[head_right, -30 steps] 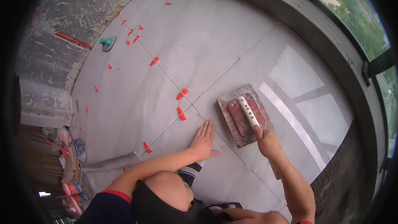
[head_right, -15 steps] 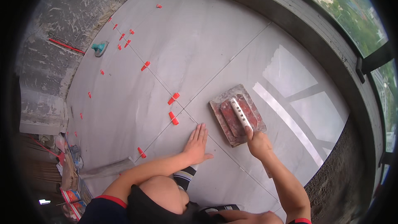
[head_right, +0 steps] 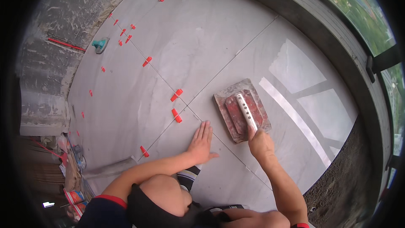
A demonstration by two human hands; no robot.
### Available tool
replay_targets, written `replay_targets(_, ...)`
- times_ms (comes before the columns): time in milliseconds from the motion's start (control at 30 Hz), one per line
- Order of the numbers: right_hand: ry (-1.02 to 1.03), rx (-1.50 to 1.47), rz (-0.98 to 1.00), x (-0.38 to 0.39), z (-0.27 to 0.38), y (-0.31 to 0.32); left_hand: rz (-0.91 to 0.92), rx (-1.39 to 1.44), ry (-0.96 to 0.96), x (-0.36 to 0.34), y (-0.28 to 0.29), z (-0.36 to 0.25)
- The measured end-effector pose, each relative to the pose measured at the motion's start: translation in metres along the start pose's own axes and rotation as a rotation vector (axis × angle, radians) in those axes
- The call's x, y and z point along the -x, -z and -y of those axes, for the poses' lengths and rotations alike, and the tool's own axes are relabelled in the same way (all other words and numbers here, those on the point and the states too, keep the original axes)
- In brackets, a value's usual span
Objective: Positioning and leveling a large floor tile onto a prepared bed of mortar.
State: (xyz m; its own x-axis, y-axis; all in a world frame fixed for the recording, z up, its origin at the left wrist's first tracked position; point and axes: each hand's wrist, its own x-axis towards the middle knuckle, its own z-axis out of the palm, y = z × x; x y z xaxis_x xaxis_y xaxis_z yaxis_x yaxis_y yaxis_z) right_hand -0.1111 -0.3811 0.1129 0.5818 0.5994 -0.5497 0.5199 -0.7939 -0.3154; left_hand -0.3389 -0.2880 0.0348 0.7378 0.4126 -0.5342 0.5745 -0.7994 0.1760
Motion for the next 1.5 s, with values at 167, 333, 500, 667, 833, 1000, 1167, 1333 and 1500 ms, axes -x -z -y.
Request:
replay_targets(167, 0.079, -0.126, 0.006, -0.022, -0.019, -0.039, -0.077, -0.001, -0.077, -0.002, 0.01, -0.006)
replay_targets(333, -0.134, -0.38, -0.086, 0.004, -0.092, -0.032, 0.117, -0.026, 0.088, -0.041, 0.035, -0.016)
replay_targets(500, -0.489, -0.914, -0.262, 0.053, -0.184, 0.033, -0.19, 0.077, 0.073, -0.143, 0.071, 0.011)
replay_targets(667, -0.452, -0.928, -0.646, 0.138, -0.206, 0.142, -0.403, 0.067, 0.061, -0.201, 0.084, 0.013)
replay_targets(833, -0.554, -1.073, -1.26, 0.145, -0.191, 0.181, -0.481, 0.07, 0.063, -0.219, 0.089, -0.005)
replay_targets(1000, -0.589, -0.783, -0.665, 0.018, -0.161, 0.047, -0.484, 0.08, 0.097, -0.221, 0.09, -0.002)
replay_targets(1167, -0.251, -0.225, -0.386, -0.11, -0.131, 0.002, -0.504, 0.089, 0.079, -0.223, 0.089, 0.001)
replay_targets(1333, -0.363, -0.662, -0.106, -0.101, -0.067, 0.052, -0.594, 0.124, 0.055, -0.221, 0.085, 0.002)
replay_targets(1500, -0.171, -0.992, -0.195, -0.046, -0.052, 0.159, -0.568, 0.121, 0.063, -0.22, 0.087, 0.001)
